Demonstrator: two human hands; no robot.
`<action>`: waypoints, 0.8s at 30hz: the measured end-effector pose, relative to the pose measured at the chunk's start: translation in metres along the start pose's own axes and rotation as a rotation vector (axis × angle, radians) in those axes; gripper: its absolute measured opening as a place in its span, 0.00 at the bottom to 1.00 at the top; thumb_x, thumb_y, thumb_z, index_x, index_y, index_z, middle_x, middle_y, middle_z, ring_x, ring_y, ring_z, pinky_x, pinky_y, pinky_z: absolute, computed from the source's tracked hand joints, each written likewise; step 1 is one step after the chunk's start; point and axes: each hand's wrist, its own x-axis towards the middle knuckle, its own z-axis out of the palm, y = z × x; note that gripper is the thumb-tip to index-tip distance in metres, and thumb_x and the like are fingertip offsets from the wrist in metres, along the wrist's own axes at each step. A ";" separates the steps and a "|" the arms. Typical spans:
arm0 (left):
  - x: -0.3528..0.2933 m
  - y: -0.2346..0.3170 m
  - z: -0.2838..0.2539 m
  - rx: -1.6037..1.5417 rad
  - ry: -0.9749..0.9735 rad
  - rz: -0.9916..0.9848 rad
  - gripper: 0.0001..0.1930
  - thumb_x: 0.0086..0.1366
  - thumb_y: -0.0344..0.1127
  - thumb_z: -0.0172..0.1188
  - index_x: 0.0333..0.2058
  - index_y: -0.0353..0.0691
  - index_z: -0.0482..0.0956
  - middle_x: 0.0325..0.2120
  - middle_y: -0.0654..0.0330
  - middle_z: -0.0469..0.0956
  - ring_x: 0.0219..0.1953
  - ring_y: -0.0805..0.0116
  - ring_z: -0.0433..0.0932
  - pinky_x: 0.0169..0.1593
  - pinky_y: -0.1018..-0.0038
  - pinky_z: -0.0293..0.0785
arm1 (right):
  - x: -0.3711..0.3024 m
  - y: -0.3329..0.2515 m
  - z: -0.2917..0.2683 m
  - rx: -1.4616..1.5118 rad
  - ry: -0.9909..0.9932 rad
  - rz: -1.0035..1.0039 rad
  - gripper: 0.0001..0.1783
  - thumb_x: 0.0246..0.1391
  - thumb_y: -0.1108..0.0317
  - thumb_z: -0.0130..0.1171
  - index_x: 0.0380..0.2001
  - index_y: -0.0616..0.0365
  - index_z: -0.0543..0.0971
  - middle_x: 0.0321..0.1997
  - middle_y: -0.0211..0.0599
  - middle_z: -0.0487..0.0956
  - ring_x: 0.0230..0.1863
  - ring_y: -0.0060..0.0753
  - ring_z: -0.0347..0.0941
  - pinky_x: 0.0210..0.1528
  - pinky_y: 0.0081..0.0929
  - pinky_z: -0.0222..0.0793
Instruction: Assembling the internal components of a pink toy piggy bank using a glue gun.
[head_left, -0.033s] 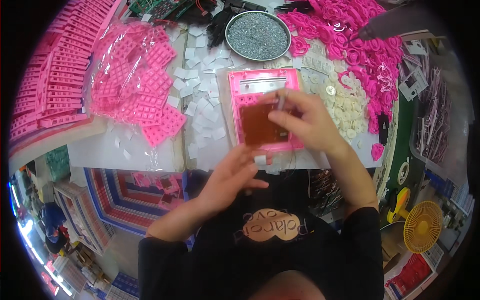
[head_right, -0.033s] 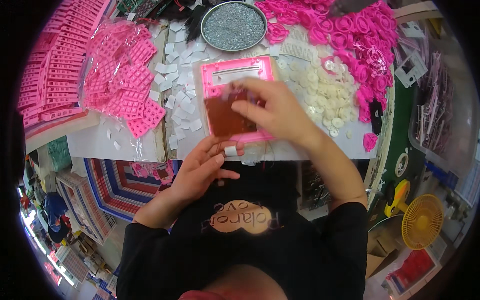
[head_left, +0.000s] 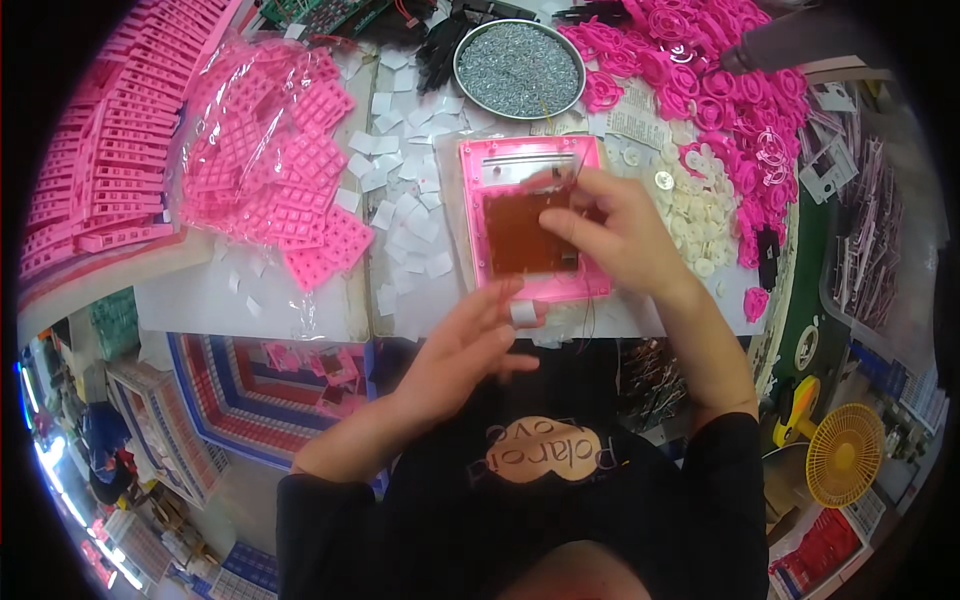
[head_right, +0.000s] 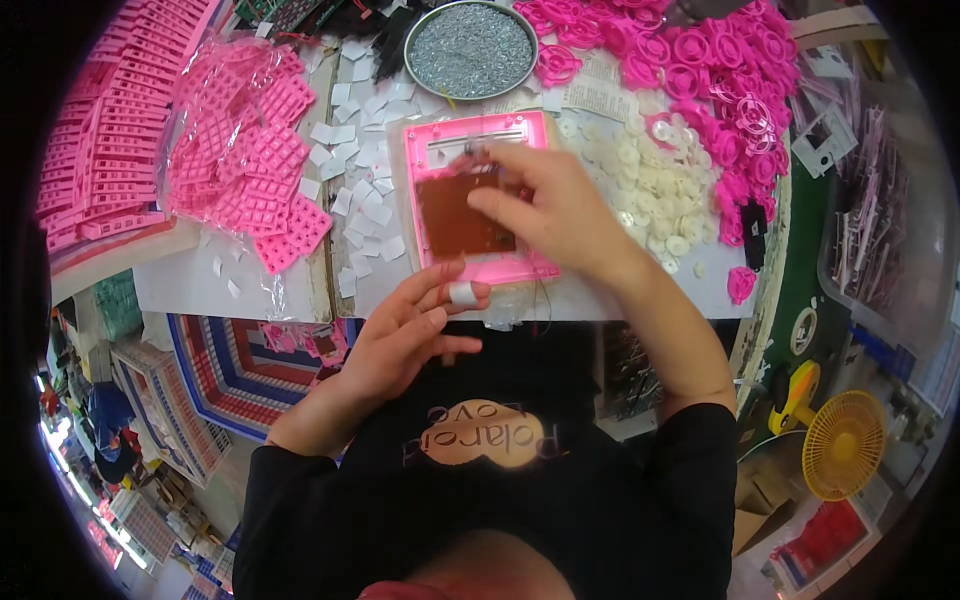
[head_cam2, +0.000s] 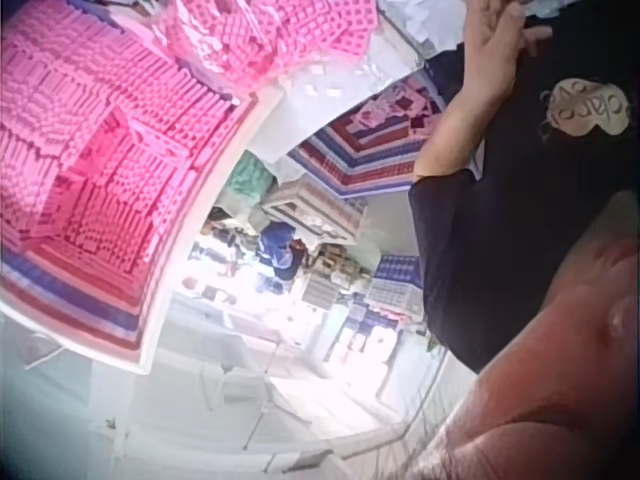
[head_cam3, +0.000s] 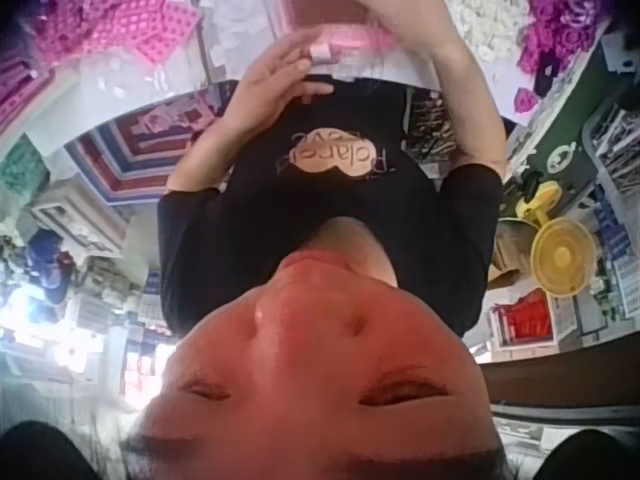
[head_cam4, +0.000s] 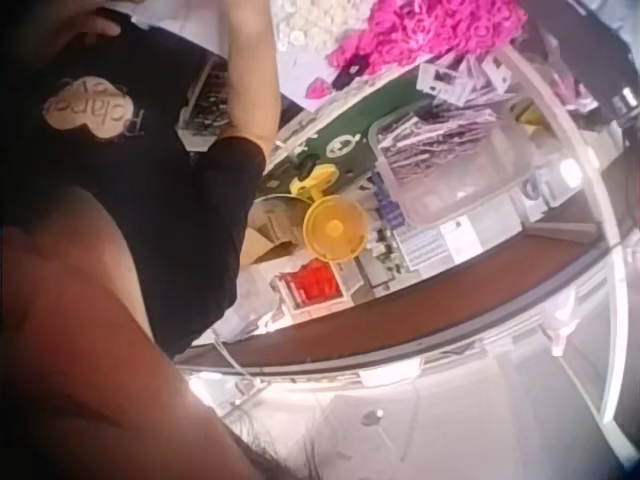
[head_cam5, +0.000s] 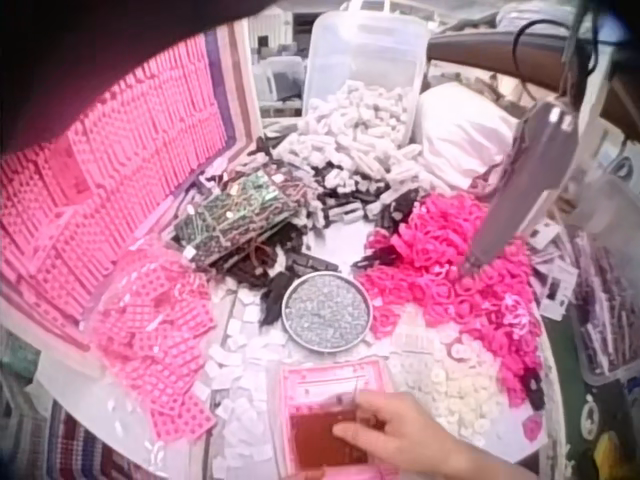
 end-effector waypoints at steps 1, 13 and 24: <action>-0.001 -0.001 -0.003 0.042 -0.013 0.019 0.30 0.75 0.30 0.48 0.72 0.37 0.52 0.65 0.47 0.67 0.67 0.58 0.66 0.57 0.64 0.76 | 0.005 0.000 -0.004 -0.068 0.006 0.019 0.17 0.60 0.74 0.61 0.53 0.60 0.80 0.30 0.27 0.82 0.29 0.13 0.73 0.34 0.17 0.69; -0.024 0.042 -0.011 1.383 0.199 0.379 0.25 0.60 0.30 0.68 0.56 0.34 0.76 0.46 0.51 0.82 0.51 0.53 0.81 0.53 0.62 0.76 | 0.023 0.011 0.014 -0.550 0.132 -0.215 0.15 0.56 0.64 0.66 0.42 0.61 0.76 0.22 0.41 0.79 0.23 0.47 0.76 0.29 0.39 0.70; 0.032 0.054 -0.013 1.960 0.063 0.788 0.28 0.58 0.49 0.69 0.53 0.37 0.78 0.54 0.55 0.77 0.62 0.59 0.73 0.62 0.57 0.62 | 0.007 -0.004 0.011 -0.944 0.397 -0.495 0.36 0.47 0.68 0.70 0.60 0.61 0.71 0.52 0.45 0.79 0.59 0.48 0.71 0.52 0.40 0.73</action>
